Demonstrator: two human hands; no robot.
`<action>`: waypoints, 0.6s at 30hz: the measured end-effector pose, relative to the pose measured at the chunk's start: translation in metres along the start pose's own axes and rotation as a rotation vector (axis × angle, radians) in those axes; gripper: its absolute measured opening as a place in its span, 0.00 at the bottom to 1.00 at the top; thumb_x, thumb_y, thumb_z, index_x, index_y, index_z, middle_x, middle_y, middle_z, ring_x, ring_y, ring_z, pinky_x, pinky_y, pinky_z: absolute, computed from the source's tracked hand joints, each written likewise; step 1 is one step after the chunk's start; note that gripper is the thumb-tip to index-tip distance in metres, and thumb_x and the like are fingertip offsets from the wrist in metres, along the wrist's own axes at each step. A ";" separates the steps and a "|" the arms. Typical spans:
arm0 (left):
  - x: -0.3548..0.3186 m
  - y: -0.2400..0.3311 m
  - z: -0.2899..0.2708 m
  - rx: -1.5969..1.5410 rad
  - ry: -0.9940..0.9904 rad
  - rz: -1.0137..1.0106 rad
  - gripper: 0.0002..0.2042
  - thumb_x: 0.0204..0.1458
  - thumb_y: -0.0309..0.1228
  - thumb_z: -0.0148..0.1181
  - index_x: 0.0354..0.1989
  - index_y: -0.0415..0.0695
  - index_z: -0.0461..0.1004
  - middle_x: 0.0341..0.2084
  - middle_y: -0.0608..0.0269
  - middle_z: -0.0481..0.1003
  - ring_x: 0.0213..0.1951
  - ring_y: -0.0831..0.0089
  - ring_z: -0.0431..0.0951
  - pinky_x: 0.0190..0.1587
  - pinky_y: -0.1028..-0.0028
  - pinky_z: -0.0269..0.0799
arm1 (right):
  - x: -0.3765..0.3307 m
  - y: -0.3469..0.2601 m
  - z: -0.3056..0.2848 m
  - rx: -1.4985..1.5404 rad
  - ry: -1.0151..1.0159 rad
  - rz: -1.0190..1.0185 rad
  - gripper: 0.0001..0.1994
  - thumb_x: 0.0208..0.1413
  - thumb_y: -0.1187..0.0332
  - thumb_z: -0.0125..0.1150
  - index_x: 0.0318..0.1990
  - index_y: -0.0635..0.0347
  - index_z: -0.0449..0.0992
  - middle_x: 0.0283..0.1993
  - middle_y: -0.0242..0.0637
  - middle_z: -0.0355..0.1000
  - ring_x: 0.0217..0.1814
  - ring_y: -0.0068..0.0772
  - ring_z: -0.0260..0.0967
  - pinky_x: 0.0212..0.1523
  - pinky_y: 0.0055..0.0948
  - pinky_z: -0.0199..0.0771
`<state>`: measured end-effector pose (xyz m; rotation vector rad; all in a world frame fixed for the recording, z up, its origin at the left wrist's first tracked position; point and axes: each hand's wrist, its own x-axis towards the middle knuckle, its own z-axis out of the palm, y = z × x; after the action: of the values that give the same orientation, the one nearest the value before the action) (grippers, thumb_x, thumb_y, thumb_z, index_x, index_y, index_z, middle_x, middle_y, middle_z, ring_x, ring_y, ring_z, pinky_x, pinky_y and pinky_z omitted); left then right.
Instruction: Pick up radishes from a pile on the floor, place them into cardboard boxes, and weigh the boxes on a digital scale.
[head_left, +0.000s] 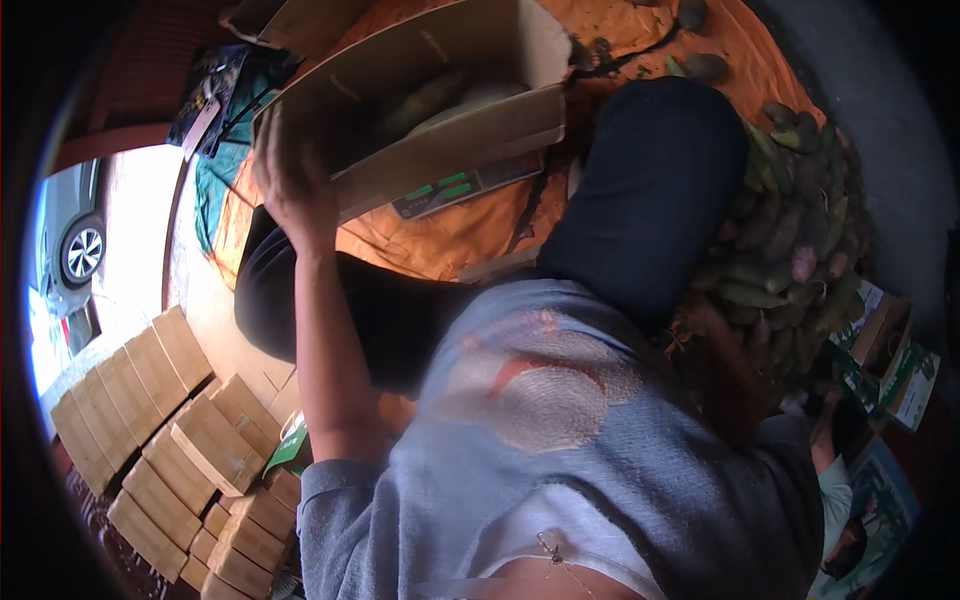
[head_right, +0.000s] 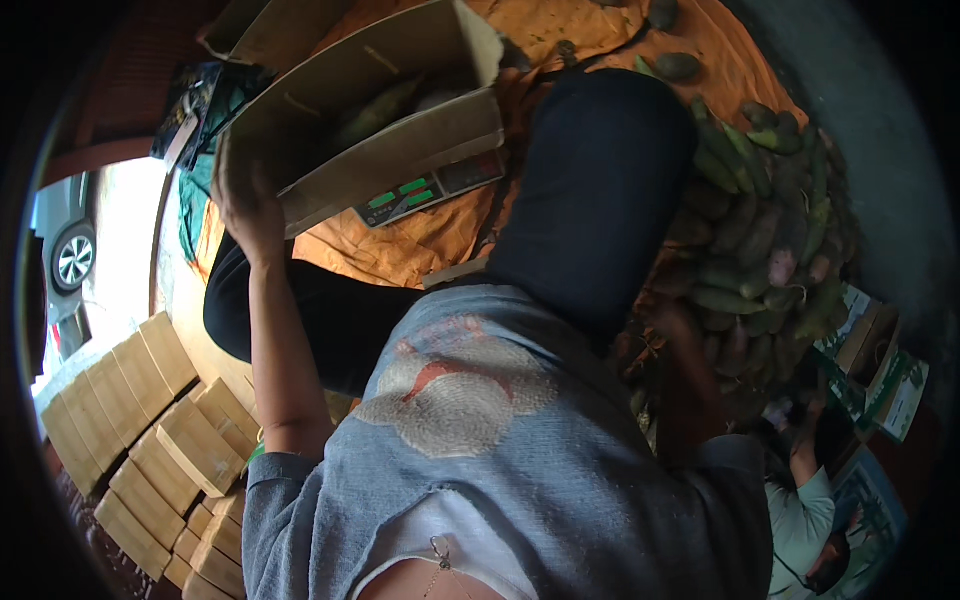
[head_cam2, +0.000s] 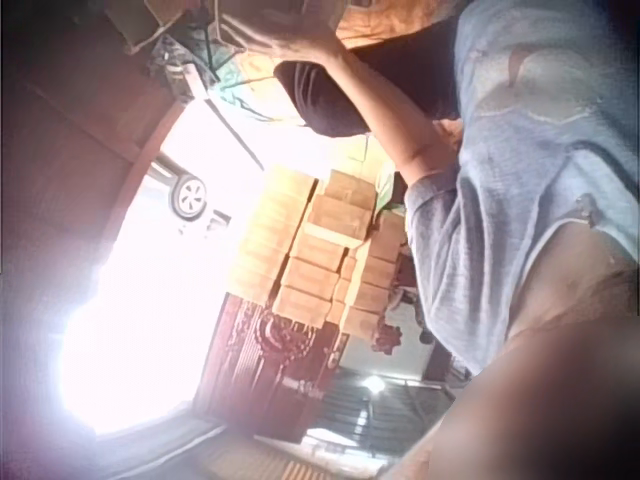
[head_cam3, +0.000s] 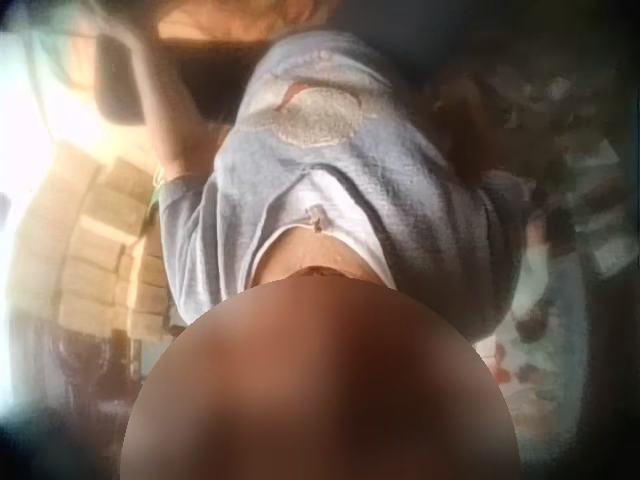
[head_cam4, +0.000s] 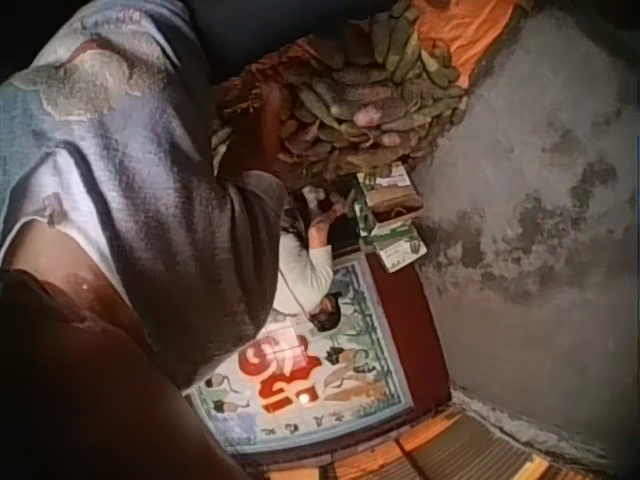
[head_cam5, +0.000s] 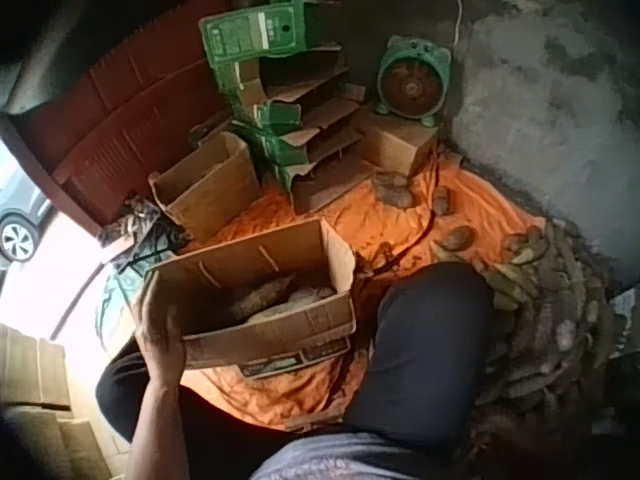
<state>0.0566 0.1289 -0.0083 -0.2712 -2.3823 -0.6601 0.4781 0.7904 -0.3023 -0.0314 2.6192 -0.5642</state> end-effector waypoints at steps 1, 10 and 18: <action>-0.005 -0.008 -0.007 0.055 -0.033 0.026 0.22 0.59 0.29 0.60 0.62 0.40 0.68 0.60 0.51 0.70 0.63 0.54 0.68 0.65 0.60 0.62 | -0.017 0.010 0.007 -0.053 -0.080 0.002 0.14 0.60 0.65 0.55 0.46 0.64 0.79 0.42 0.52 0.77 0.46 0.48 0.77 0.49 0.43 0.75; -0.018 0.027 0.008 0.169 -0.106 -0.174 0.22 0.63 0.34 0.53 0.65 0.41 0.67 0.57 0.49 0.74 0.57 0.56 0.75 0.59 0.61 0.70 | 0.082 -0.054 0.022 -0.136 -0.425 0.309 0.17 0.61 0.64 0.55 0.52 0.64 0.78 0.41 0.53 0.78 0.43 0.49 0.79 0.48 0.50 0.77; -0.016 0.061 0.034 0.069 -0.094 -0.247 0.30 0.62 0.35 0.52 0.72 0.43 0.55 0.61 0.51 0.70 0.58 0.57 0.75 0.60 0.61 0.71 | 0.082 -0.062 -0.085 0.008 0.260 0.891 0.25 0.53 0.72 0.60 0.60 0.65 0.66 0.61 0.53 0.64 0.64 0.53 0.63 0.61 0.48 0.67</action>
<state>0.0722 0.1979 -0.0175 0.0231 -2.5478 -0.6887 0.3633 0.7570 -0.2446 1.2064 2.5062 -0.2547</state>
